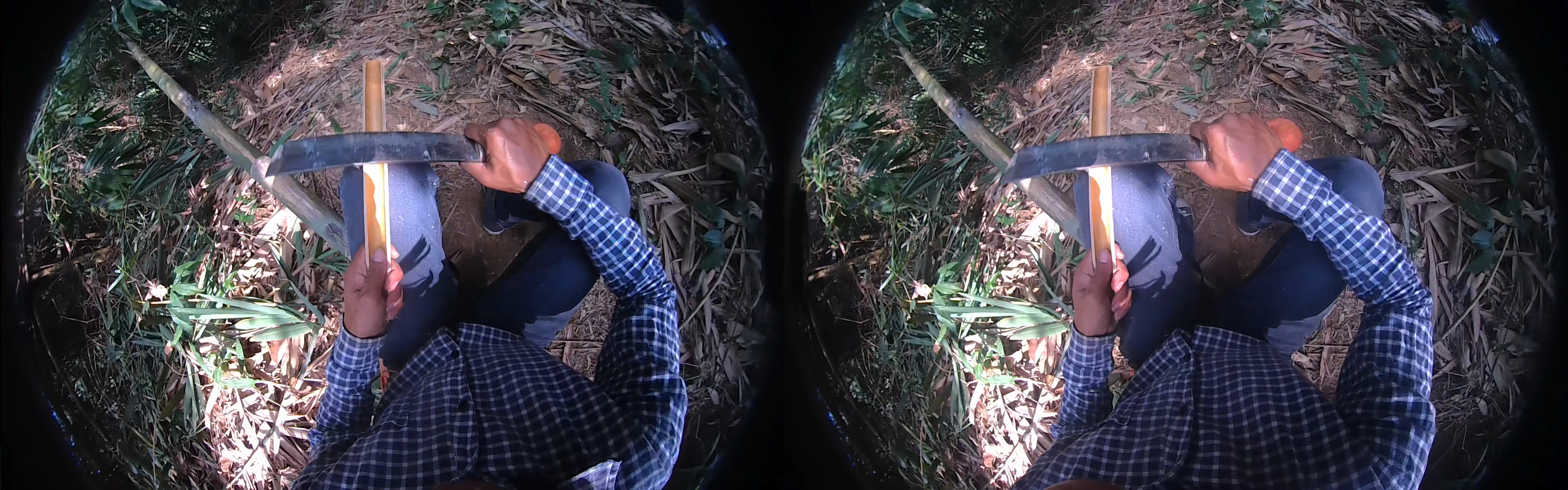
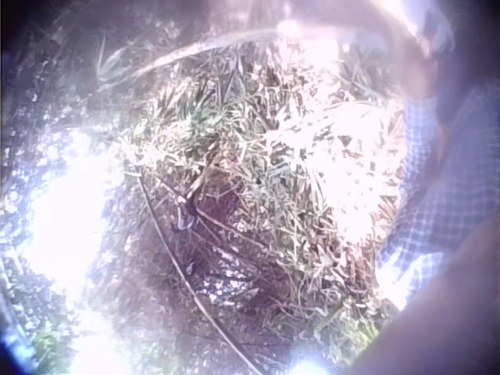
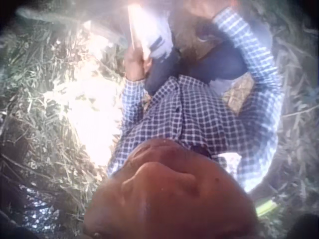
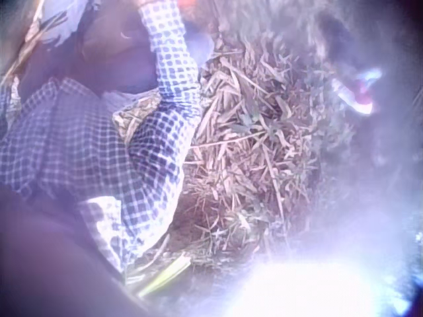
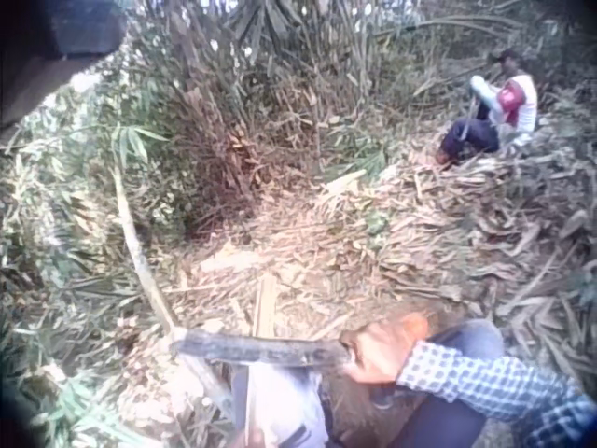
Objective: The person sits on the ground in a bamboo grove and uses a machete to split a long bamboo pole into thin strips. They hold the pole vertically between their legs and repeatedly strike it with the blade to separate the sections.
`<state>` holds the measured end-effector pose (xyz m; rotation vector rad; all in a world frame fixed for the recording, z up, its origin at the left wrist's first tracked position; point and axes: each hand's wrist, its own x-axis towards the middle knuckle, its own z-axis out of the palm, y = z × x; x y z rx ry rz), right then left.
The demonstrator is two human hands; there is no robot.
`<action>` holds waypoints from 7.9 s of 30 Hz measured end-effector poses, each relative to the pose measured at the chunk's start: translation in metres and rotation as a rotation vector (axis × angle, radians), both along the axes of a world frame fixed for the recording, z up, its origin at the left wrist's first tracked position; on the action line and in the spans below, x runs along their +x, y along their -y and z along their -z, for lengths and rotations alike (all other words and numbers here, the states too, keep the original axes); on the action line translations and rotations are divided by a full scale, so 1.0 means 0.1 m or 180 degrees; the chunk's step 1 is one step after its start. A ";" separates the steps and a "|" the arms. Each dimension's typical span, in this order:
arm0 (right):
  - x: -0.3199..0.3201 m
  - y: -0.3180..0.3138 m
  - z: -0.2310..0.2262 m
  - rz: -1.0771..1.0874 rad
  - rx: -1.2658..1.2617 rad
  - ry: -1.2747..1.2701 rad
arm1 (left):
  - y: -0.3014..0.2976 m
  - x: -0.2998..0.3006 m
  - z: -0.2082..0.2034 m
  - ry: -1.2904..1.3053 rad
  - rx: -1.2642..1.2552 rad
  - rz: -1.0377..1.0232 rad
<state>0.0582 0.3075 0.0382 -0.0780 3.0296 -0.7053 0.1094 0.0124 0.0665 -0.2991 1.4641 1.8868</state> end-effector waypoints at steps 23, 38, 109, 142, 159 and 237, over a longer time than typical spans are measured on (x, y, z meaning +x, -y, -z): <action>-0.49 -0.11 0.19 -0.0276 0.0141 -0.0240 | -0.05 -0.02 -0.05 -0.0196 -0.0345 -0.0011; -0.70 -0.15 0.29 -0.0676 0.0375 -0.0789 | -0.06 -0.01 -0.06 -0.0088 -0.0376 -0.0084; 0.24 0.15 0.06 -0.0151 -0.0171 -0.0169 | -0.06 0.05 -0.01 0.0164 0.0157 -0.0269; -0.40 -0.14 0.16 -0.0356 0.0251 -0.0015 | -0.01 0.06 -0.02 0.0169 -0.0194 -0.0236; 0.29 0.29 -0.01 -0.0734 -0.0101 -0.0156 | -0.07 0.12 -0.05 -0.0179 -0.0619 -0.0105; -0.41 0.08 -0.15 0.0204 0.0182 -0.0117 | -0.07 0.14 -0.02 -0.0255 -0.0777 -0.0188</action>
